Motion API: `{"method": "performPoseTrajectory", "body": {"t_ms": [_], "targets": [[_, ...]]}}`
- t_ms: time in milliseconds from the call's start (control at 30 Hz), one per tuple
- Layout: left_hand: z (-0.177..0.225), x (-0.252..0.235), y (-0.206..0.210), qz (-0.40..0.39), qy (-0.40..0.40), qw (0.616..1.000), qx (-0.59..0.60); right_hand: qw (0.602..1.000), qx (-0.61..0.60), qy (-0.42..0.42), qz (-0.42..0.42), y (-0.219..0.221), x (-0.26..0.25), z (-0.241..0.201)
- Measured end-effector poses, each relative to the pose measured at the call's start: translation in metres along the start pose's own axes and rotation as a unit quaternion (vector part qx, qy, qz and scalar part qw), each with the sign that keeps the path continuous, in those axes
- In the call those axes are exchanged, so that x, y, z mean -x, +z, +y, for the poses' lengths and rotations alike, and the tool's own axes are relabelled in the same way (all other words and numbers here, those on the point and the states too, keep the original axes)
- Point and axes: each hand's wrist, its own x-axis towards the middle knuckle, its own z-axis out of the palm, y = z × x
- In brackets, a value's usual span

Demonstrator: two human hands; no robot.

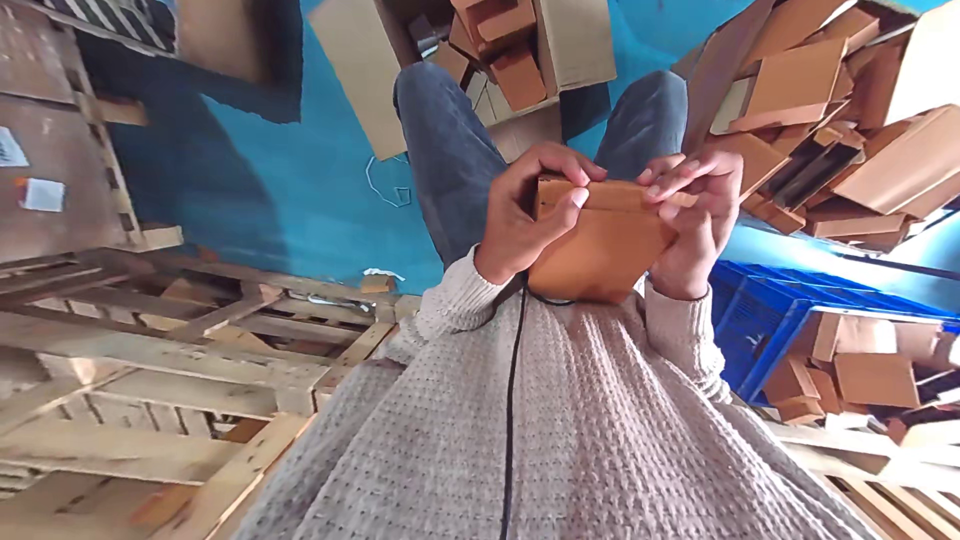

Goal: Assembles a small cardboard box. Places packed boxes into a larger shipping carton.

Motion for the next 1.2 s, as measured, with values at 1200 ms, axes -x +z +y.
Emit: {"method": "performPoseTrajectory", "body": {"t_ms": [1200], "targets": [[-0.01,0.019,-0.009,0.06,-0.015,0.996,-0.07,0.958,0.266,0.047,-0.094,0.003,-0.003,-0.004]]}}
